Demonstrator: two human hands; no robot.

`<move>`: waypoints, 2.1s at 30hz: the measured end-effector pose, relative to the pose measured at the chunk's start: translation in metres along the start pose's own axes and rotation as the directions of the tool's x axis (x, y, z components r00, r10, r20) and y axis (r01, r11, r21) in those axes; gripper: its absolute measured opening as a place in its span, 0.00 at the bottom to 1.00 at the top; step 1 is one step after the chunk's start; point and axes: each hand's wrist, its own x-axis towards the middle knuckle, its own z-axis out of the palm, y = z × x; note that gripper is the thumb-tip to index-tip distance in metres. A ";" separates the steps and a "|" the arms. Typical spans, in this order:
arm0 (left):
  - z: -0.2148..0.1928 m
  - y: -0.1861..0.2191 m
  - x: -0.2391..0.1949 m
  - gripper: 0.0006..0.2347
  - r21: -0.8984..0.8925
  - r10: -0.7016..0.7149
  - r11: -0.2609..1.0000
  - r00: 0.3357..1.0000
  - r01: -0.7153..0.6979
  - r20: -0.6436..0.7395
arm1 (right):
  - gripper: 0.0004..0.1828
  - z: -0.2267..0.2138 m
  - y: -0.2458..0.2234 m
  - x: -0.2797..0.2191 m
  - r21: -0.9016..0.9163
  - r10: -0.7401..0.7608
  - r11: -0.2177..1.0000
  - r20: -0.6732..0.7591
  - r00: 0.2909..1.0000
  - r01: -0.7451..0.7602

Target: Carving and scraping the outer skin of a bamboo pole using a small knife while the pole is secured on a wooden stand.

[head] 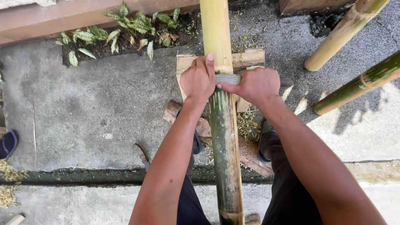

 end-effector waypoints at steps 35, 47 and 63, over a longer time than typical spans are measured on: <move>0.024 -0.003 0.024 0.24 -0.036 -0.033 0.999 0.998 0.032 -0.044 | 0.52 -0.024 -0.016 0.020 -0.267 0.160 0.960 0.302 0.940 -0.077; 0.001 -0.004 0.019 0.29 -0.004 0.037 0.999 0.982 -0.037 0.187 | 0.52 -0.020 -0.025 0.004 -0.071 0.195 0.980 0.180 0.964 -0.185; 0.022 -0.009 0.012 0.24 -0.187 -0.049 0.982 0.996 0.034 -0.077 | 0.52 -0.035 -0.031 0.011 -0.315 0.171 0.947 0.310 0.935 -0.068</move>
